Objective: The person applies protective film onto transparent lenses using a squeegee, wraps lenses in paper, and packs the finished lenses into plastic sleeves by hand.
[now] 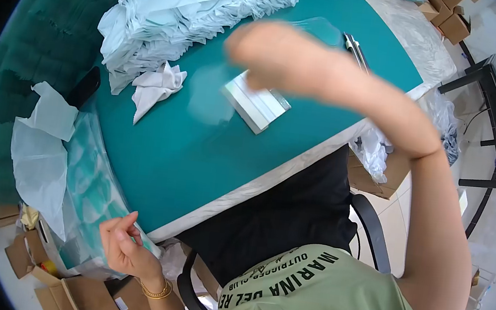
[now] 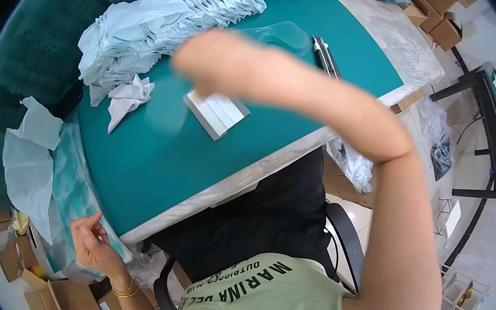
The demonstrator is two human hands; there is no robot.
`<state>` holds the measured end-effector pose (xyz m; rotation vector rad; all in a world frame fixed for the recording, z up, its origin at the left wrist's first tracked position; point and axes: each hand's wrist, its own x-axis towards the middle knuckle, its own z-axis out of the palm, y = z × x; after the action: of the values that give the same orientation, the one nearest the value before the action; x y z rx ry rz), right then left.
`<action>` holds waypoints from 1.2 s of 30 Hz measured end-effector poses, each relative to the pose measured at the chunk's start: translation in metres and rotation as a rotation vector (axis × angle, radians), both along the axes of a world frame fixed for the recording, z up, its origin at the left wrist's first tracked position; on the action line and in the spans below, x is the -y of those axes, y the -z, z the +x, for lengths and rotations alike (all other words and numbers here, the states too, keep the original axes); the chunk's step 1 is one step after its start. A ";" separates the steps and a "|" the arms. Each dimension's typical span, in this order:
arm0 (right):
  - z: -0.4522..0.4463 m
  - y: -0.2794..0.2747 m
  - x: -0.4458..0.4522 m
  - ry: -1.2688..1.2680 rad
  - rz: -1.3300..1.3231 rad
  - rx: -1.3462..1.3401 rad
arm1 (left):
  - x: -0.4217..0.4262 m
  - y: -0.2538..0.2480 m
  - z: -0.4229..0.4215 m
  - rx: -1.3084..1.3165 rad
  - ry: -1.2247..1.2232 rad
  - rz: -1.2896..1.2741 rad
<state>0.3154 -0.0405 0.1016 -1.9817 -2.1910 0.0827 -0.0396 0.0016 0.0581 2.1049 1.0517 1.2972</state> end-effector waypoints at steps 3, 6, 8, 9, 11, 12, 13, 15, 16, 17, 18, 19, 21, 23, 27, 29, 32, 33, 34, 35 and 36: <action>0.091 -0.007 0.008 0.292 -0.101 0.192 | -0.004 -0.003 0.008 -0.004 0.009 -0.050; 0.138 0.008 0.013 0.309 -0.111 0.159 | -0.007 -0.010 0.025 -0.040 0.074 -0.047; 0.150 0.020 0.012 0.328 -0.177 0.101 | -0.008 -0.020 0.037 -0.060 0.116 -0.033; 0.152 0.022 0.011 0.305 -0.184 0.079 | -0.009 -0.026 0.043 -0.076 0.152 -0.025; 0.155 0.021 0.007 0.255 -0.191 0.039 | -0.014 -0.039 0.056 -0.119 0.162 0.011; 0.158 0.021 0.004 0.223 -0.192 0.025 | -0.017 -0.046 0.062 -0.155 0.190 0.032; 0.160 0.022 0.002 0.196 -0.190 0.013 | -0.023 -0.051 0.066 -0.173 0.216 0.038; 0.161 0.025 0.001 0.187 -0.217 -0.025 | -0.035 -0.065 0.088 -0.254 0.215 0.089; 0.160 0.027 0.001 0.163 -0.211 -0.041 | -0.042 -0.071 0.101 -0.326 0.222 0.124; 0.162 0.029 -0.001 0.173 -0.239 -0.042 | -0.051 -0.076 0.114 -0.364 0.210 0.158; 0.156 0.019 -0.004 0.156 -0.201 -0.042 | -0.061 -0.081 0.128 -0.402 0.195 0.194; 0.147 0.005 -0.006 0.137 -0.164 -0.041 | -0.076 -0.083 0.144 -0.425 0.206 0.262; 0.125 -0.015 -0.024 0.077 -0.008 -0.161 | -0.103 -0.091 0.178 -0.538 0.190 0.423; 0.103 -0.019 -0.053 -0.024 0.209 -0.205 | -0.128 -0.096 0.211 -0.680 0.141 0.602; 0.062 0.002 -0.128 -0.035 0.534 -0.060 | -0.179 -0.085 0.249 -0.883 0.114 0.735; 0.052 0.000 -0.149 0.051 0.501 0.059 | -0.179 -0.086 0.261 -0.899 0.080 0.741; 0.052 0.004 -0.166 0.053 0.626 0.059 | -0.178 -0.081 0.263 -0.783 0.104 0.803; 0.052 0.003 -0.166 0.056 0.656 0.088 | -0.179 -0.079 0.262 -0.727 0.144 0.839; 0.051 0.004 -0.164 0.075 0.688 0.044 | -0.179 -0.076 0.261 -0.727 0.141 0.833; 0.050 0.004 -0.164 0.072 0.682 0.045 | -0.178 -0.074 0.262 -0.677 0.156 0.825; 0.050 0.004 -0.165 0.088 0.693 0.003 | -0.177 -0.072 0.262 -0.625 0.169 0.817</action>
<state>0.3658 0.1246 0.0972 -1.6545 -1.7781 -0.6046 0.2222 0.1788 0.1296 3.2762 0.5433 1.1043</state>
